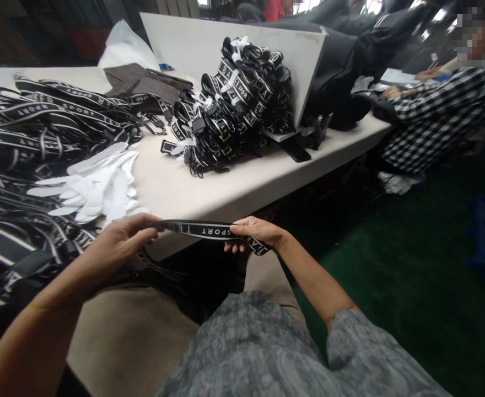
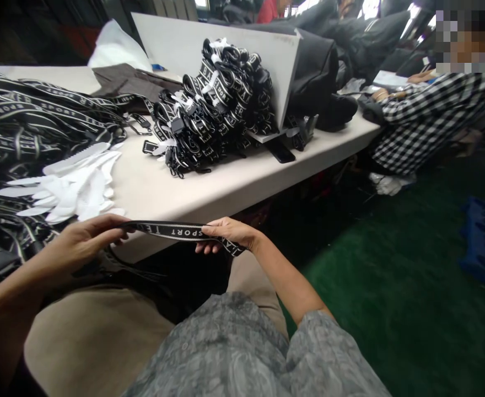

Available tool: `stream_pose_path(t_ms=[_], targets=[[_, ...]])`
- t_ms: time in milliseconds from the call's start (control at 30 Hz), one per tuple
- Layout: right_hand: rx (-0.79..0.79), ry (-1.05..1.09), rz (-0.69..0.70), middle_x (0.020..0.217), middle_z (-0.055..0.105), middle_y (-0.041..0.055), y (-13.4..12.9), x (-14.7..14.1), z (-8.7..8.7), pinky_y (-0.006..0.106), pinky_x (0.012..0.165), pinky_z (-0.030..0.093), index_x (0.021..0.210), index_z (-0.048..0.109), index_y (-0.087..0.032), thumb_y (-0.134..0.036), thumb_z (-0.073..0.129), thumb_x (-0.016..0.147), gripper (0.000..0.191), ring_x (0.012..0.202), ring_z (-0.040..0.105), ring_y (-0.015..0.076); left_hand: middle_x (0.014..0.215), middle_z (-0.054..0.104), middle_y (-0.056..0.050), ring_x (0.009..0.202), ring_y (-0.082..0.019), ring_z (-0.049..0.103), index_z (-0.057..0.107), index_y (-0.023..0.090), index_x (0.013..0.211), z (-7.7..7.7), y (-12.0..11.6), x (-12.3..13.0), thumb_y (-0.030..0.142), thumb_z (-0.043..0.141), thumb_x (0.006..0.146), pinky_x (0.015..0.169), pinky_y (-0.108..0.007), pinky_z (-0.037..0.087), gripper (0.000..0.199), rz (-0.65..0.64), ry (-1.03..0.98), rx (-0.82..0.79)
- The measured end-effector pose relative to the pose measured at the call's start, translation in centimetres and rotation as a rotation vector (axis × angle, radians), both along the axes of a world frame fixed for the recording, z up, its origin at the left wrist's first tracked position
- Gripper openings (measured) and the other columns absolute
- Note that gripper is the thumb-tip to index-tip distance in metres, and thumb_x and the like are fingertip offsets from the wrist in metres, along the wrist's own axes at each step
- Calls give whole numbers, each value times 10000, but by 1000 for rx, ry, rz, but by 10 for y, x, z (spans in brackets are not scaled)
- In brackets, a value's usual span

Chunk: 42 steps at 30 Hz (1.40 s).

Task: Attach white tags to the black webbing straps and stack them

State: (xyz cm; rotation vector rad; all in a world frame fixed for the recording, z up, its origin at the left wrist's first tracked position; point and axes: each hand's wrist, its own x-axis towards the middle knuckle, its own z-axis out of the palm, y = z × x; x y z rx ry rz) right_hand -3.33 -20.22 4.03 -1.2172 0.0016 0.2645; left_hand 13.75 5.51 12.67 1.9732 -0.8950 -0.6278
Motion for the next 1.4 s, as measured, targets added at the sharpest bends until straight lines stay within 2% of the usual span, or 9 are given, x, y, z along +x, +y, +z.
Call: stream_pose_path(t_ms=[100,200,367,567,700,867,967,1133,1400], targets=[[-50,-36,79,906,749,121,-1,-5,2,231,722,536,946,709,-95,-553,662,830,475,829,705,168,817,709,-10,784,-226,604,743,273,908,-9,7,-1,378,689,818,694,-268,497,149,-165,107,107],[-71,-17,14,786,740,75,0,-4,0,229,716,523,893,718,-102,-545,722,777,458,728,689,142,797,719,-34,721,-210,630,743,247,866,-13,15,-7,379,684,829,657,-264,509,149,-213,415,85],[-70,15,52,768,706,38,16,9,-11,211,650,479,908,717,-105,-528,754,752,452,655,622,110,677,707,-61,638,-182,641,739,175,728,-17,14,-22,311,766,747,607,-235,526,140,-154,674,-304],[-28,-56,17,669,605,-31,36,28,-13,181,572,390,780,673,-121,-497,772,745,391,588,511,72,736,724,-59,753,-233,688,685,129,729,-31,-4,-31,214,866,596,811,-378,582,240,26,796,-695],[76,-92,-32,676,598,-24,43,36,-13,195,575,388,787,650,-131,-511,757,758,395,588,517,81,661,617,28,638,-134,615,603,148,690,-32,-2,-31,79,837,583,682,-291,571,266,99,919,-810],[126,-94,-91,652,569,-29,54,40,-16,193,559,349,761,621,-128,-509,752,764,403,569,478,73,682,665,-41,617,-141,629,690,118,886,-29,1,-27,242,835,697,626,-233,550,269,-40,767,-530],[117,-77,-142,639,547,-35,60,42,-16,195,548,313,751,612,-124,-517,755,755,418,566,443,68,807,727,-82,675,-173,687,687,141,994,-23,-5,-32,270,793,760,634,-240,577,287,-10,654,-424],[89,-90,-164,630,519,-38,69,45,-17,207,522,267,771,608,-128,-552,724,768,440,553,409,68,819,713,-53,701,-140,681,676,141,921,-14,-19,-39,285,755,807,667,-210,582,200,84,543,-567],[140,-165,-238,662,532,-33,86,58,-34,209,542,311,882,665,-153,-594,689,780,453,581,427,79,706,639,-7,614,-104,596,675,122,876,-15,-29,-31,321,794,766,596,-184,539,257,127,647,-813]])
